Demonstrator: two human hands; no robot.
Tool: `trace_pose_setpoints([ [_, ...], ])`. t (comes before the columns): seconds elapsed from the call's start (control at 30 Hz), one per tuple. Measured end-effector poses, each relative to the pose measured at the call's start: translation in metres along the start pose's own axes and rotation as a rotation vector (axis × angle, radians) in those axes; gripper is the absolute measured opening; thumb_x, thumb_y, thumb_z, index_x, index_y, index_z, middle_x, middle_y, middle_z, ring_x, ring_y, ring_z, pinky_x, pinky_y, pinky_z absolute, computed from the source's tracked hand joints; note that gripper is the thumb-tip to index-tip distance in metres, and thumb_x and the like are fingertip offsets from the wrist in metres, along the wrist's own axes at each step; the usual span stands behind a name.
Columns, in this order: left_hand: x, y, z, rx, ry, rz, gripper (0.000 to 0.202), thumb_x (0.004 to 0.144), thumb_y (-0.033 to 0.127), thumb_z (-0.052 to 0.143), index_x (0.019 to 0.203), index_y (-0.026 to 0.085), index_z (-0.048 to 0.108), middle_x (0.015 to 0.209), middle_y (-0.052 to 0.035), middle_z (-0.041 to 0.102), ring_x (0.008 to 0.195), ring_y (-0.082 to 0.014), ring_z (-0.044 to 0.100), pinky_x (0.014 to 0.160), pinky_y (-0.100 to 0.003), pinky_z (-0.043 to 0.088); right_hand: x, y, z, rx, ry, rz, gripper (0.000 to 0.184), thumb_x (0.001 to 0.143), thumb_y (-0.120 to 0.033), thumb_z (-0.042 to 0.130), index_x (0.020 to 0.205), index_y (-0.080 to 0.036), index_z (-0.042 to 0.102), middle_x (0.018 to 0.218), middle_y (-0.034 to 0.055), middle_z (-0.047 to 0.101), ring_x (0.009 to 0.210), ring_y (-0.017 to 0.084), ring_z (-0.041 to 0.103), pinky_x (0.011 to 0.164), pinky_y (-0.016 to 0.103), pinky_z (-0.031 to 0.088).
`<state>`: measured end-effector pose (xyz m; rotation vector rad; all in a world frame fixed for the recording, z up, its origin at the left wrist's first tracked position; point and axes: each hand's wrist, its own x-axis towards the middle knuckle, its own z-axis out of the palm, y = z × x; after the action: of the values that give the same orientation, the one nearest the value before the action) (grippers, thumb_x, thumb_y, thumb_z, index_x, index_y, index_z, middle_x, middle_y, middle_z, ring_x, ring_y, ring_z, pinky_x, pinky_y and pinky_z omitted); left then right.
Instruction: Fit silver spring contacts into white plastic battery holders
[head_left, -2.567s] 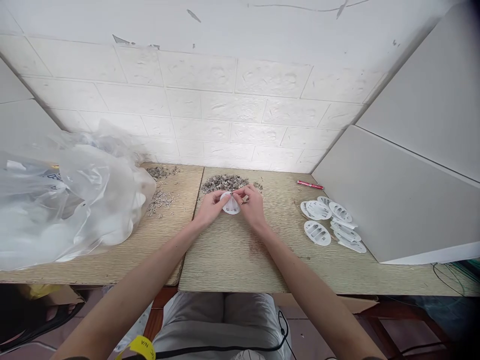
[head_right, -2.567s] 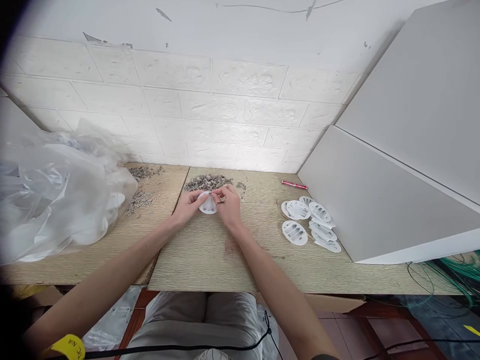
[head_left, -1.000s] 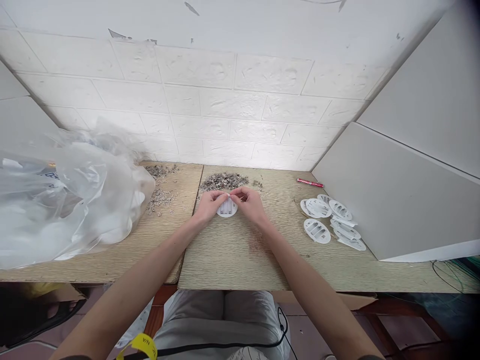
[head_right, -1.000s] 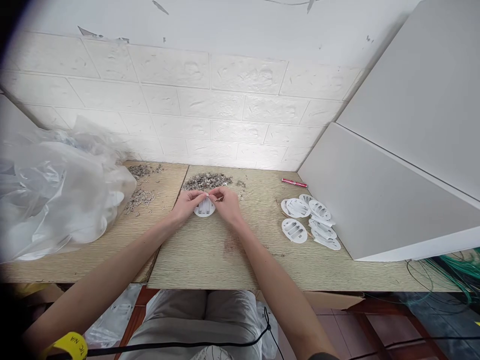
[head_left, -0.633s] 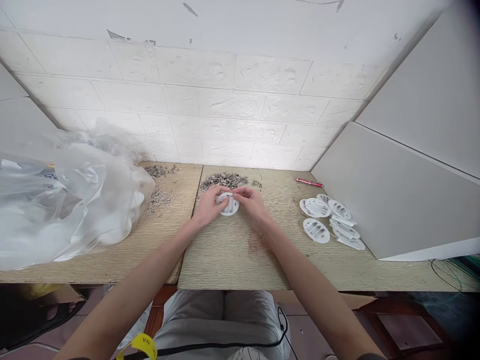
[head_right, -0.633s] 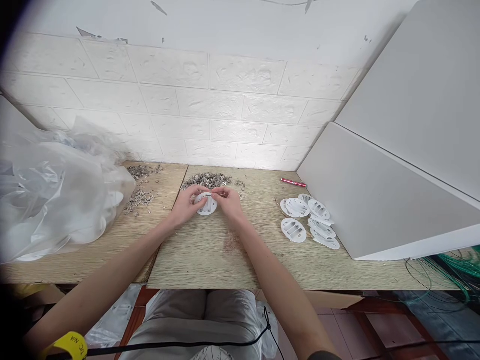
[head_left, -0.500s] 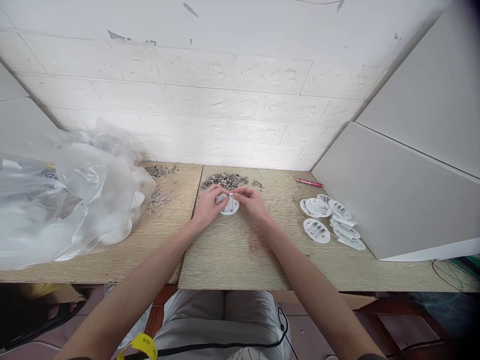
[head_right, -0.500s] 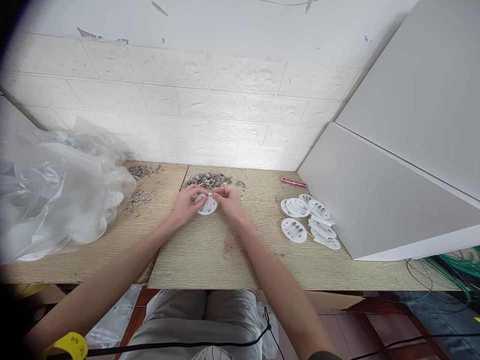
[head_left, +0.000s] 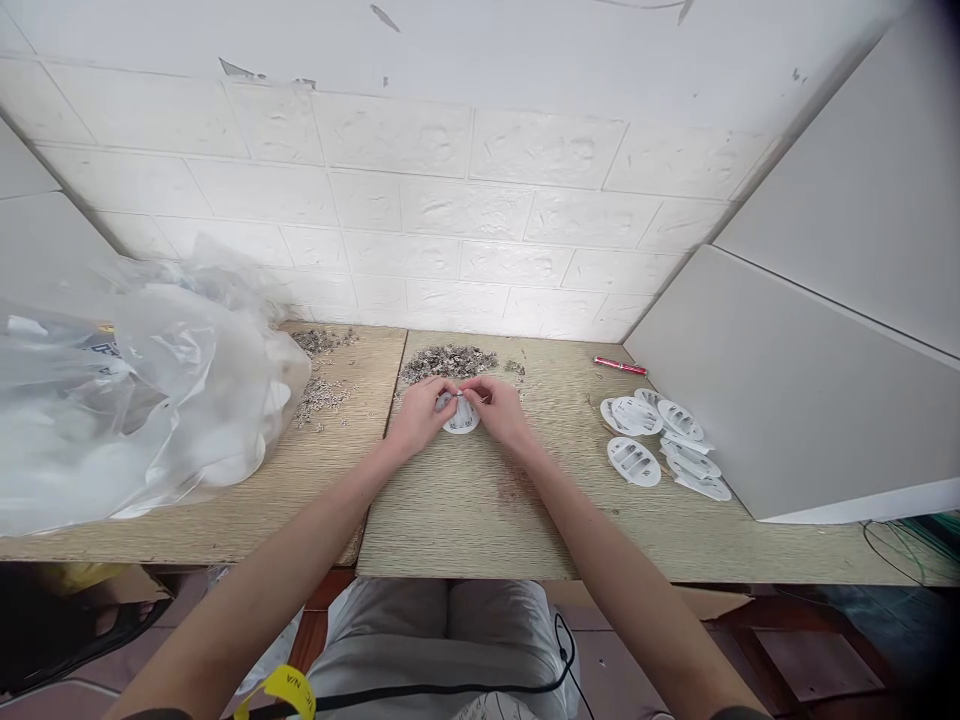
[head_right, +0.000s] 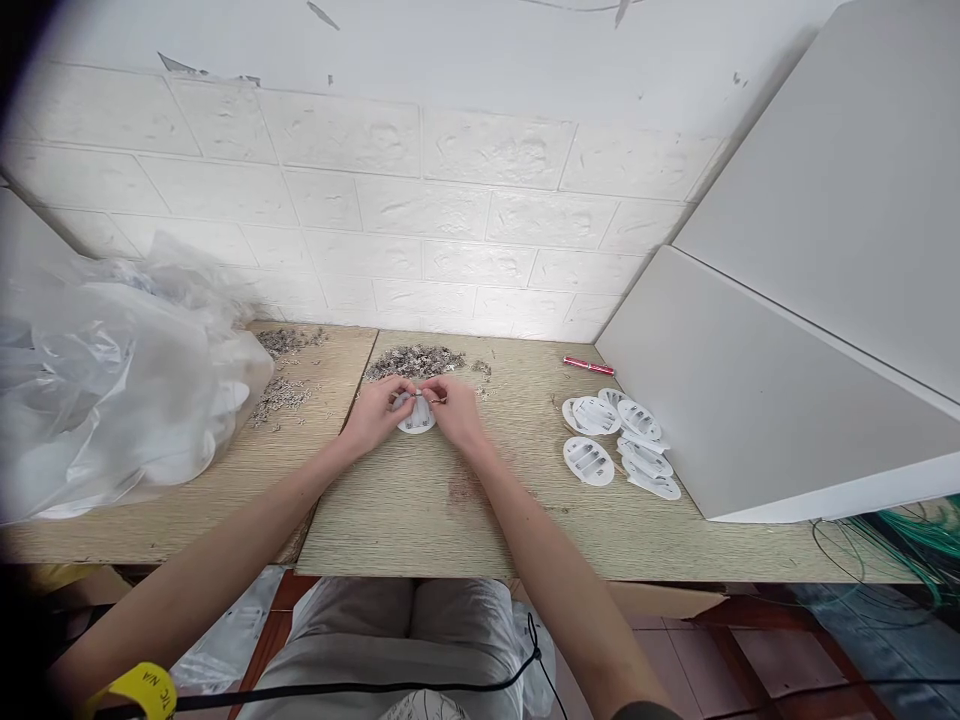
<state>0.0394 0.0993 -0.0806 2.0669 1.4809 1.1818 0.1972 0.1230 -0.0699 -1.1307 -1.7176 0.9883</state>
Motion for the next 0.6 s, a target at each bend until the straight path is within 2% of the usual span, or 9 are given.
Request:
trace_pose_setpoints([
  [0.13,-0.0002,-0.0009,0.0002,0.011,-0.034,-0.021,0.006,0.084,0.018,0.053,0.087,0.019,0.058,0.089,-0.0034,0.066,0.084,-0.0184,0.060,0.074,-0.030,0.045,-0.0003,0.0020,-0.0011,-0.153,-0.026,-0.105,0.015,0.084,-0.015,0.056,0.087,-0.018,0.070,0.087,0.0050,0.069,0.078,0.017,0.063,0.070,0.030,0.048],
  [0.23,-0.0007,0.0013,0.0001,0.031,-0.055,-0.033,0.006,0.084,0.017,0.052,0.087,0.018,0.057,0.089,-0.0037,0.065,0.083,-0.0186,0.059,0.074,-0.030,0.044,-0.0009,0.0044,-0.0017,-0.317,-0.015,-0.308,0.016,0.087,-0.014,0.056,0.090,-0.019,0.070,0.091,0.0062,0.066,0.082,0.017,0.060,0.073,0.031,0.046],
  [0.3,-0.0010,0.0034,0.0001,0.040,-0.078,-0.037,0.007,0.084,0.015,0.051,0.087,0.018,0.056,0.088,-0.0040,0.065,0.083,-0.0188,0.059,0.074,-0.030,0.043,-0.0008,0.0063,-0.0019,-0.411,-0.019,-0.394,0.014,0.087,-0.014,0.056,0.088,-0.018,0.069,0.091,0.0067,0.064,0.083,0.018,0.058,0.073,0.030,0.044],
  [0.43,-0.0013,0.0053,0.0009,0.036,-0.111,-0.037,0.008,0.086,0.014,0.047,0.088,0.018,0.054,0.088,-0.0042,0.065,0.084,-0.0189,0.059,0.074,-0.031,0.042,0.0010,0.0093,-0.0021,-0.484,-0.045,-0.382,0.016,0.084,-0.007,0.055,0.076,-0.017,0.064,0.083,0.0055,0.061,0.075,0.017,0.054,0.067,0.028,0.041],
  [0.6,-0.0012,0.0045,0.0018,0.017,-0.114,-0.058,0.008,0.087,0.016,0.049,0.090,0.018,0.055,0.089,-0.0040,0.065,0.083,-0.0189,0.059,0.074,-0.031,0.043,0.0031,0.0073,-0.0051,-0.400,-0.088,-0.272,0.014,0.082,-0.006,0.054,0.075,-0.016,0.062,0.081,0.0046,0.063,0.075,0.016,0.056,0.067,0.028,0.042],
])
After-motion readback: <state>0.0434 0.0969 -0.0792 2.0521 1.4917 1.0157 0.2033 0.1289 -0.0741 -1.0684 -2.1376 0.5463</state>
